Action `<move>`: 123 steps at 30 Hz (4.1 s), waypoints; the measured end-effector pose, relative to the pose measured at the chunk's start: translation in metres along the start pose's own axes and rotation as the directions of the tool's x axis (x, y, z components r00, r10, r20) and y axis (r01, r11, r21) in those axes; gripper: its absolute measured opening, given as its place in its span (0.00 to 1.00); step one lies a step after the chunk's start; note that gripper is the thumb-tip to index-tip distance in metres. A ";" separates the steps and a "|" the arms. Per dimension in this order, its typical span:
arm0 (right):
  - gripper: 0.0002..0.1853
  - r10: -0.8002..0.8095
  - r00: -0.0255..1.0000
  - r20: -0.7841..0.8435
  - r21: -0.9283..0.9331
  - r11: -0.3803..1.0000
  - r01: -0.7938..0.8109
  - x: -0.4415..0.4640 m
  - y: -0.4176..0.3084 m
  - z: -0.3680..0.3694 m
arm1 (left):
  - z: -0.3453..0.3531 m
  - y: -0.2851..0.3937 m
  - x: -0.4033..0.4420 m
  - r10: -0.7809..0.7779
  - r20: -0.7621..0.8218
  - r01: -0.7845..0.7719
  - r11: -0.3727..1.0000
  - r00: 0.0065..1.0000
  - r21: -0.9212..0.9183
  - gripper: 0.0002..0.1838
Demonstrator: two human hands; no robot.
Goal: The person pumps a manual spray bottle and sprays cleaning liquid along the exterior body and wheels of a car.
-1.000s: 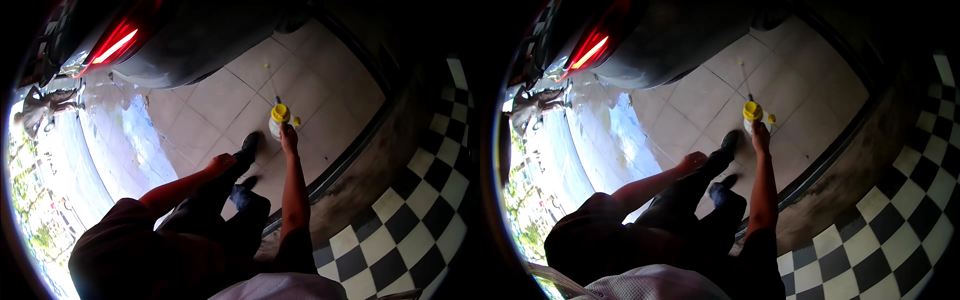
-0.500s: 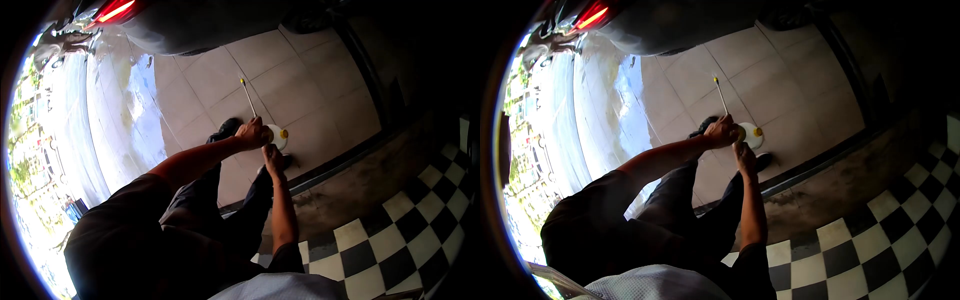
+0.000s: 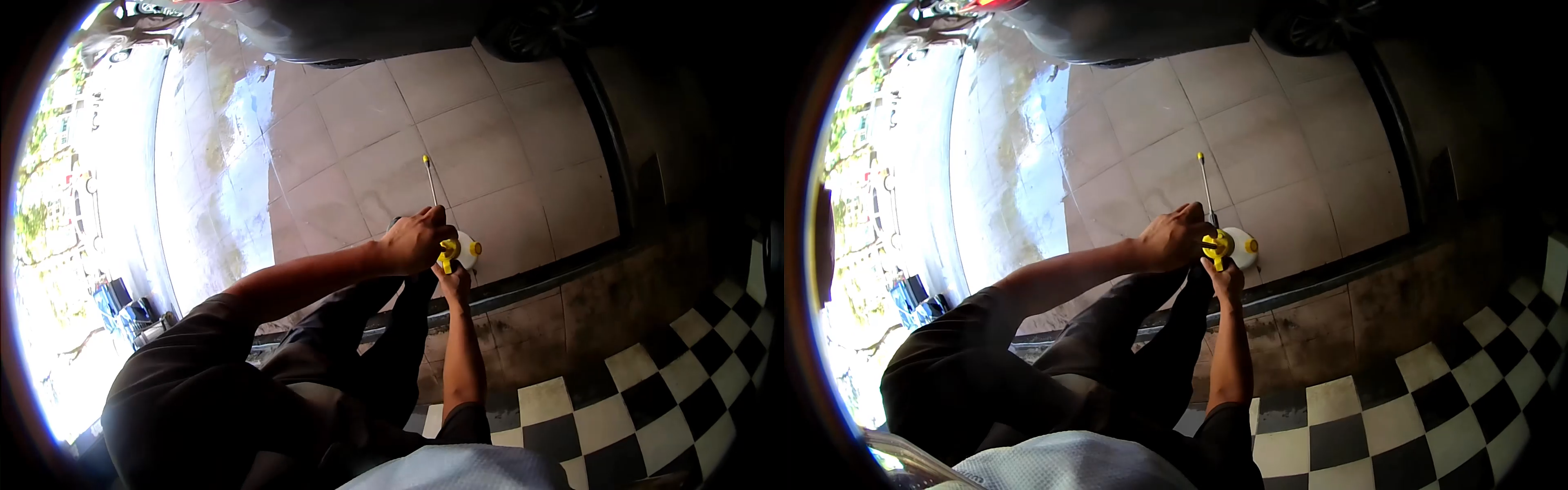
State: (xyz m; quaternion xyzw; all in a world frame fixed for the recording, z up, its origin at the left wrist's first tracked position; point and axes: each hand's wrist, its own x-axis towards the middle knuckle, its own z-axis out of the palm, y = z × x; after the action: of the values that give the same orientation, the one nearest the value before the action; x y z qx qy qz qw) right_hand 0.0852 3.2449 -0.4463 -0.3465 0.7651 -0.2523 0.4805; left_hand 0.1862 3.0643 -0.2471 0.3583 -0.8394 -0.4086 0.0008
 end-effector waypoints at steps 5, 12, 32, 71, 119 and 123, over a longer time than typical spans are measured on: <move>0.26 -0.065 0.998 -0.011 -0.242 0.968 0.060 -0.006 -0.032 0.007 | 0.016 -0.035 -0.007 -0.104 -0.011 0.104 0.993 0.995 0.050 0.13; 0.29 -0.168 0.985 0.035 -0.218 0.961 0.172 -0.006 -0.054 0.028 | 0.061 -0.078 -0.011 -0.125 -0.056 0.129 0.988 0.991 0.080 0.18; 0.27 -0.276 0.952 -0.133 0.155 0.943 0.295 0.301 0.012 0.092 | 0.220 -0.157 -0.210 -0.694 0.131 0.635 0.706 0.708 0.313 0.22; 0.22 -0.273 0.947 -0.170 0.354 0.880 0.317 0.221 -0.206 -0.394 | 0.193 -0.075 0.047 -0.664 0.426 0.769 0.626 0.615 -0.134 0.34; 0.19 -0.185 0.885 0.426 0.098 0.982 0.158 0.380 0.022 -0.609 | 0.060 0.292 0.559 -0.272 -0.525 0.229 0.962 0.807 -0.147 0.11; 0.22 -0.180 0.919 0.351 -0.092 0.970 0.225 0.361 0.028 -0.610 | 0.031 0.298 0.527 -0.251 -0.526 0.208 0.968 0.813 -0.140 0.12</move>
State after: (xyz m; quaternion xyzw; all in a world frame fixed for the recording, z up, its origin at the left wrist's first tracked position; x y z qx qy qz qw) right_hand -0.5852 3.0161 -0.4177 -0.4931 0.6454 -0.1864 0.5528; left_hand -0.3934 2.8899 -0.2166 0.5570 -0.7396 -0.3197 0.2012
